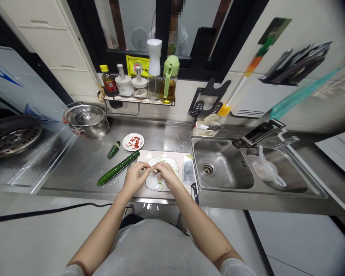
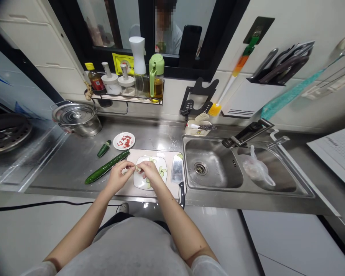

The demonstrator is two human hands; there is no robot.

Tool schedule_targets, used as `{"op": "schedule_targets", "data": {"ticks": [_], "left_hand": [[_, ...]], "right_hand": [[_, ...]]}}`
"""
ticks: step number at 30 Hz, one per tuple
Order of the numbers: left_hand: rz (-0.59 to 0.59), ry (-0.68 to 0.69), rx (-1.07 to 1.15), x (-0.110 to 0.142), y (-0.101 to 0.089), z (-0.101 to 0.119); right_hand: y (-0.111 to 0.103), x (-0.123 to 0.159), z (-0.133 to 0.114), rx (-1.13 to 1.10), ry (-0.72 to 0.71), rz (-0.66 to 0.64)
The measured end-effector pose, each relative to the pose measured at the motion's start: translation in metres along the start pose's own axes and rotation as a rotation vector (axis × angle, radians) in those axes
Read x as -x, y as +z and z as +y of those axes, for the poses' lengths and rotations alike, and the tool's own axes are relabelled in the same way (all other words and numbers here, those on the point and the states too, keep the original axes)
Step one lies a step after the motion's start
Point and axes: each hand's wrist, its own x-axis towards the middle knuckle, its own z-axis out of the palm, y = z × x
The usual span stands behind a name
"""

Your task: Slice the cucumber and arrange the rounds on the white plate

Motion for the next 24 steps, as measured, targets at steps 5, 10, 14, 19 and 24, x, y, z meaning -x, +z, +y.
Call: {"op": "schedule_targets", "data": {"ticks": [5,10,14,19,24], "left_hand": [[0.038,-0.219,0.250,0.004,0.010,0.003],[-0.126,-0.765,0.911,0.007,0.022,0.002],[-0.198,-0.947,1.219,0.007,0.024,0.000],[-0.170,-0.907,1.274,0.008,0.025,-0.001],[-0.109,-0.769,1.049,0.008,0.029,-0.005]], "right_hand": [[-0.002,-0.003,0.003,0.029,-0.005,0.049],[-0.006,-0.004,0.003,0.108,-0.065,0.007],[-0.012,-0.003,0.002,0.159,-0.096,-0.033],[-0.021,-0.002,0.005,0.237,-0.121,-0.052],[-0.031,-0.004,0.014,0.351,-0.118,-0.018]]}}
